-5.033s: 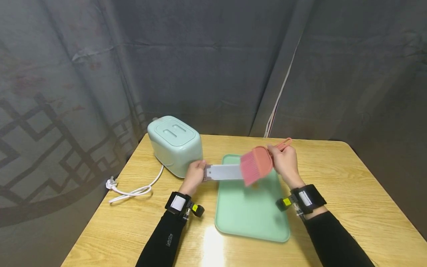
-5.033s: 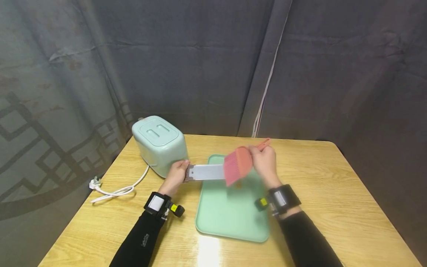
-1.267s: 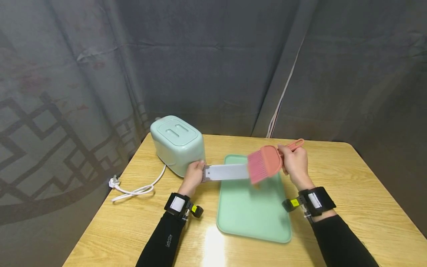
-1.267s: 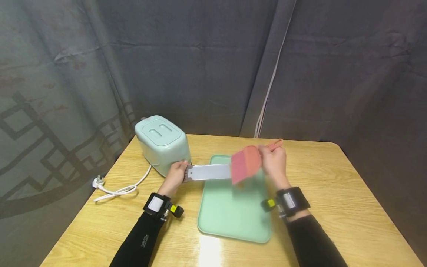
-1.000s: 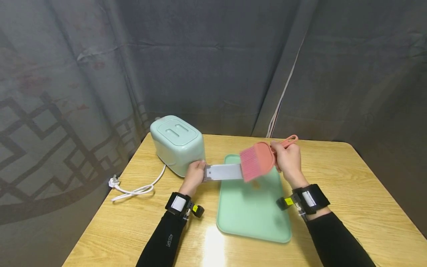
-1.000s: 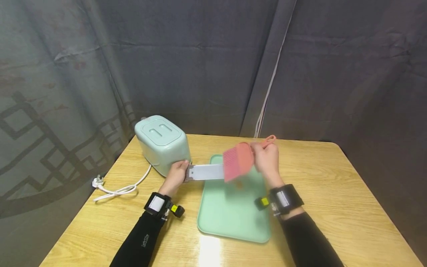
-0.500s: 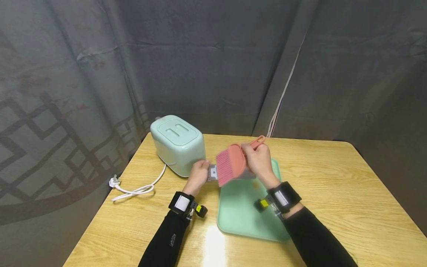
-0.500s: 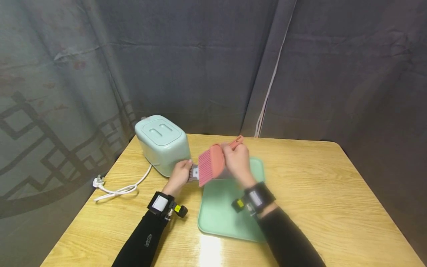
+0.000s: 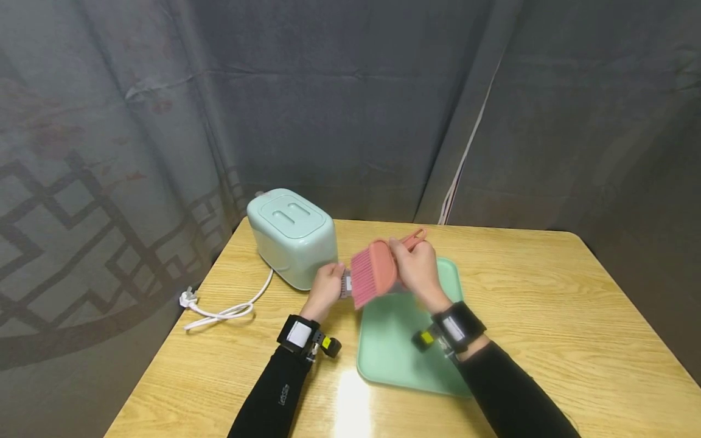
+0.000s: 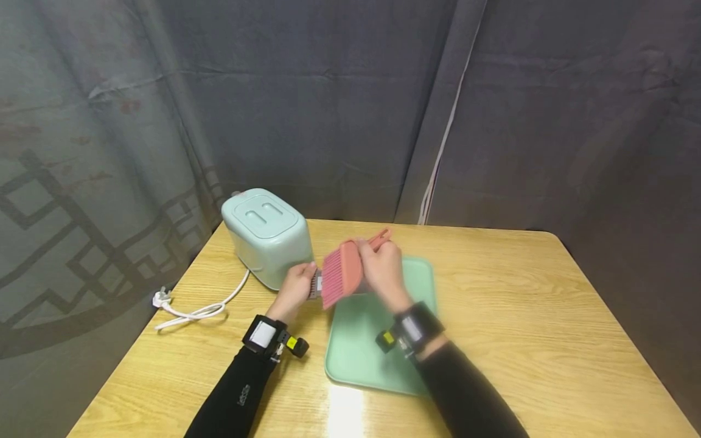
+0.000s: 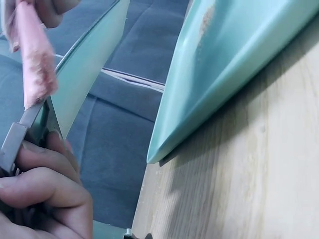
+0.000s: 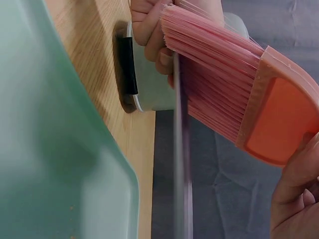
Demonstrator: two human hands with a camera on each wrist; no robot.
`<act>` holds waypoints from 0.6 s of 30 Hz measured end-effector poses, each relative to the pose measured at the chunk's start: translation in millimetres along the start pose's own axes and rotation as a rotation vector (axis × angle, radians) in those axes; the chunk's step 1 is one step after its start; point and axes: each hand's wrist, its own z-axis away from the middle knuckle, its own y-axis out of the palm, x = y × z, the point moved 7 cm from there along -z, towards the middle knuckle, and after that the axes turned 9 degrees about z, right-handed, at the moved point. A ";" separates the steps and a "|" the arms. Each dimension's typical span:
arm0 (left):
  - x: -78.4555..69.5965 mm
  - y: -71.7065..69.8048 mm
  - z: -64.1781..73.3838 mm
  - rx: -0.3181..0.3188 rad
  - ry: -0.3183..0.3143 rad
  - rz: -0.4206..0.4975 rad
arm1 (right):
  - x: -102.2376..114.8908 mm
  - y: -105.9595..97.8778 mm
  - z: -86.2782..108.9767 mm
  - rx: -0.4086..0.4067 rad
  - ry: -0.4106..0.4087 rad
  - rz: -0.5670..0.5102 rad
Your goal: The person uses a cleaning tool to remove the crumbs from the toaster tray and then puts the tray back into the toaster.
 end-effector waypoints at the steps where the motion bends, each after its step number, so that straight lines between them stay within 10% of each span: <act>1: 0.0 -0.2 0.3 -0.001 -0.007 0.008 | -1.1 -0.7 0.0 -0.001 0.008 0.004; 18: -0.7 -5.5 -0.4 -0.045 -0.017 -0.027 | -22.3 -37.2 -4.1 -0.052 0.033 0.066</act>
